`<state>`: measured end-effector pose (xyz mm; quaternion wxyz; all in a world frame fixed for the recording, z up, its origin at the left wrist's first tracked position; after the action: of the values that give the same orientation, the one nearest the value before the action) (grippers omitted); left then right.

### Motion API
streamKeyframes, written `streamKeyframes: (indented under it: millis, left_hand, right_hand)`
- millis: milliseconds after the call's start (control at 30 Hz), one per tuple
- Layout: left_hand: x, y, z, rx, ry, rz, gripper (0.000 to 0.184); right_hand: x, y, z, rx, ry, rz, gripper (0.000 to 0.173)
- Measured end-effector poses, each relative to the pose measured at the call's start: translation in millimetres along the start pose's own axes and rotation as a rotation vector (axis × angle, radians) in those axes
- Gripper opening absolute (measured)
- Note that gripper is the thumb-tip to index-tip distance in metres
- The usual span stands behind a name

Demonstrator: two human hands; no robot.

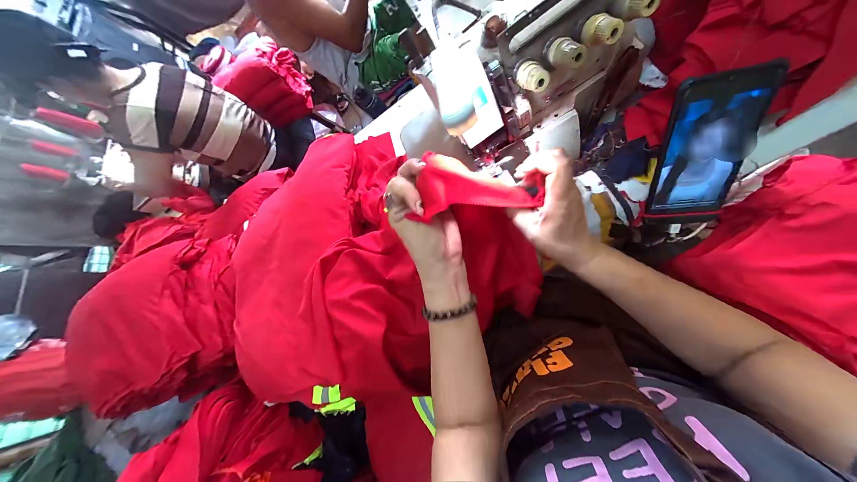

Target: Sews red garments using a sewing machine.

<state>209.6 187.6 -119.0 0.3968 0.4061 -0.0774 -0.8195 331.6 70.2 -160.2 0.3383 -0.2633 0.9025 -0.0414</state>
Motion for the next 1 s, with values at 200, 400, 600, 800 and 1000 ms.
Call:
streamKeyframes:
  millis: [200,400,600,800,1000]
  left_hand:
    - [-39.7,36.0,91.6,-0.337,0.378,-0.016,0.007]
    - [-171.5,-69.1,109.8,-1.011,0.497,-0.055,0.034]
    - [-56.4,-1.1,52.1,-1.205,-0.002,-0.49,0.038]
    - [34.1,3.1,-20.2,-1.479,0.062,-0.497,0.033]
    - [3.5,1.8,-22.9,-1.425,-0.029,-0.718,0.038]
  right_hand:
    - [35.5,14.2,-3.5,-0.112,0.083,-0.229,0.026]
    - [5.3,18.9,1.9,-0.558,0.491,-0.387,0.013]
    - [19.6,30.5,19.8,-0.794,0.836,-0.487,0.015]
    - [31.2,35.5,37.7,-0.781,1.025,-0.56,0.018]
    - [22.9,36.9,47.7,-0.842,0.98,-0.517,0.012]
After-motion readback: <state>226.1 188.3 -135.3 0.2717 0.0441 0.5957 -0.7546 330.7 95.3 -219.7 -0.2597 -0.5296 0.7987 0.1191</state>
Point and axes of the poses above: each hand's wrist, its own x-axis away from the middle knuckle, its own y-axis out of the palm, z = x × y, the point moved 6 cm from there along -x, towards the middle knuckle, and after that the axes turned 8 degrees about y, right-handed, at the moved point
